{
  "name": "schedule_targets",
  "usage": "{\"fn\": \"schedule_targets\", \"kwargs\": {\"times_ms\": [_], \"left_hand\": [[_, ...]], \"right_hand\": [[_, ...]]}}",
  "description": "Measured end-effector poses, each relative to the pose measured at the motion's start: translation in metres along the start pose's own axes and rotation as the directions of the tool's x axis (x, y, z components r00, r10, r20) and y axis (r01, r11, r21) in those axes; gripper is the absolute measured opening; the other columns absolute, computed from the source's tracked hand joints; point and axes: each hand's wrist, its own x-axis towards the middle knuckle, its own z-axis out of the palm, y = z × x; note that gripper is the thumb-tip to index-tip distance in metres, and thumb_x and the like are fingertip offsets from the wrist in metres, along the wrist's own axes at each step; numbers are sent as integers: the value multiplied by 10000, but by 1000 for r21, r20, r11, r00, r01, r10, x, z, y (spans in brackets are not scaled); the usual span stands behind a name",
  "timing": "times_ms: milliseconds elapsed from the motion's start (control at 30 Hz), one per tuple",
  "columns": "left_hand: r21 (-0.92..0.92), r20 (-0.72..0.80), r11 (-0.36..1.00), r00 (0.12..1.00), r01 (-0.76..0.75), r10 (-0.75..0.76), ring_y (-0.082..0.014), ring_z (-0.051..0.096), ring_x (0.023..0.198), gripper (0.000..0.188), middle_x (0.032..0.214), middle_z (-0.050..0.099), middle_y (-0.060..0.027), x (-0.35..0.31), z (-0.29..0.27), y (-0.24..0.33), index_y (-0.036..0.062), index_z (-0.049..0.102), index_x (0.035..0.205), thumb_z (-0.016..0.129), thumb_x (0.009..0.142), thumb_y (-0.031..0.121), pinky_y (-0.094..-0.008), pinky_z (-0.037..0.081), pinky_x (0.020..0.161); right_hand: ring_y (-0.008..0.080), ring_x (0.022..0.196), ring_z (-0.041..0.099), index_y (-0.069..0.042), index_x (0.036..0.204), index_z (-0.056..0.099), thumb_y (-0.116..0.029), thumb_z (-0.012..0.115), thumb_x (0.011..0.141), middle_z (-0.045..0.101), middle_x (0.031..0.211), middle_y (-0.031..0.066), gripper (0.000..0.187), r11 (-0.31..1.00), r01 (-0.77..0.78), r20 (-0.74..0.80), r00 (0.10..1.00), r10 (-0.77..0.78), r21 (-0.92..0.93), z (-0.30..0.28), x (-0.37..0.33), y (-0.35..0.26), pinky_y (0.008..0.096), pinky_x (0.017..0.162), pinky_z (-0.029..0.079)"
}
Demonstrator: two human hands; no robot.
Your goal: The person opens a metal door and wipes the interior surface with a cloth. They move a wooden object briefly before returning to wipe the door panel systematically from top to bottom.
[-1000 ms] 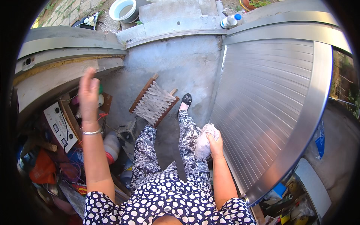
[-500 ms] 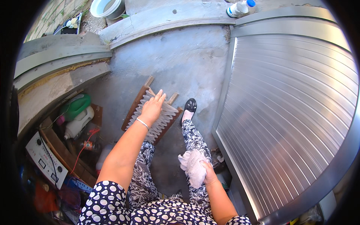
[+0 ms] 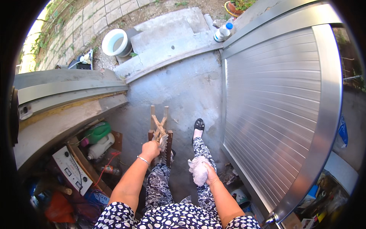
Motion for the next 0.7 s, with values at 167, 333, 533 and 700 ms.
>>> {"fn": "schedule_targets", "kwargs": {"times_ms": [167,333,533,700], "left_hand": [[-148,-193,986,980,-78,48,-344,627,788,212,804,637,-117,-81,-86,22,66,632,756,691,733,268,-437,501,690],[-249,-383,948,919,-198,92,-362,604,765,250,814,617,-137,-127,-160,32,33,574,710,682,753,255,-460,475,674],[-603,-576,659,817,-450,30,-68,422,555,250,583,432,14,-111,-239,45,2,525,679,680,803,153,-282,345,469],[-814,-341,525,936,-249,-85,-35,423,447,105,629,549,37,-72,-294,42,47,635,858,631,858,153,-190,338,410]], "right_hand": [[270,944,635,-1,1167,535,-141,516,866,631,1058,140,333,983,111,-285,947,-149,-145,-16,-42,-3,398,858,514],[230,981,605,-30,1208,487,-137,619,760,602,1101,113,480,827,191,-184,925,-332,-529,30,-181,-73,363,870,494],[407,948,581,-36,1334,336,-206,643,680,610,1002,223,742,-264,-359,-56,679,-732,-895,115,-328,-91,448,829,477],[393,873,616,-52,1436,164,-271,616,686,641,929,233,902,-84,-618,-448,650,-614,-781,120,-351,-117,464,812,481]]}}
